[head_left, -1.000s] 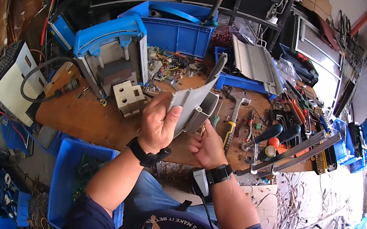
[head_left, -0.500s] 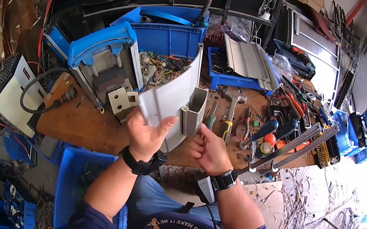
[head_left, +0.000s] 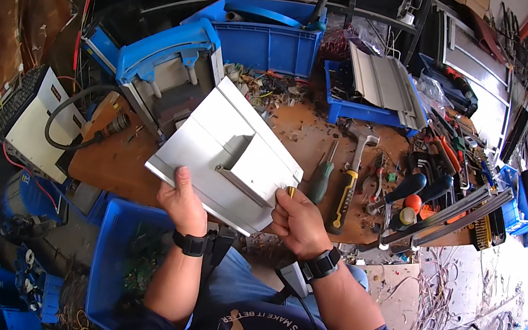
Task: The person assembles a metal housing by inserting a long metal rod into a slot and securing it with a small cylindrical pin. They use a hammer to tap the pin into place and then inspect the assembled unit by rotating it and checking the fit of the components.
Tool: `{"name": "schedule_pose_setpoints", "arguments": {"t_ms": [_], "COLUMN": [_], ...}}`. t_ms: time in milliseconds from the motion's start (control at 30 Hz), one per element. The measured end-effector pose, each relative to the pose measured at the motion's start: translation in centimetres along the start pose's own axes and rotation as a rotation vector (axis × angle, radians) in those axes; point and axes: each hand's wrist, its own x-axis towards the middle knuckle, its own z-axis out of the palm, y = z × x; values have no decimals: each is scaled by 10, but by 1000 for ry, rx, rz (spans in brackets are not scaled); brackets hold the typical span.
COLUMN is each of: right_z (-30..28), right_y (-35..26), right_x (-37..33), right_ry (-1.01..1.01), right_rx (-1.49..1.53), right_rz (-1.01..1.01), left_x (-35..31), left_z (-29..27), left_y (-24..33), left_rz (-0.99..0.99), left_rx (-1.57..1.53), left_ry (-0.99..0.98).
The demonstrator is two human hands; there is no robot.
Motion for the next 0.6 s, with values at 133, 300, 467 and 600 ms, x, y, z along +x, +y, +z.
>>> {"name": "schedule_pose_setpoints", "arguments": {"t_ms": [133,300,467,600], "right_z": [-2,-6,1,17], "right_y": [3,16,11,6], "right_x": [3,14,9,-2], "right_ry": [20,127,137,63], "right_rx": [-39,-594,-910,-937], "right_rz": [1,-306,-349,-347], "left_x": [-2,-2,6,14], "left_z": [-16,-16,-13,-21], "left_y": [-19,-18,-13,2], "left_rz": [6,-136,-271,-498], "left_rx": [43,54,-174,-546], "left_ry": [16,99,15,-51]}}
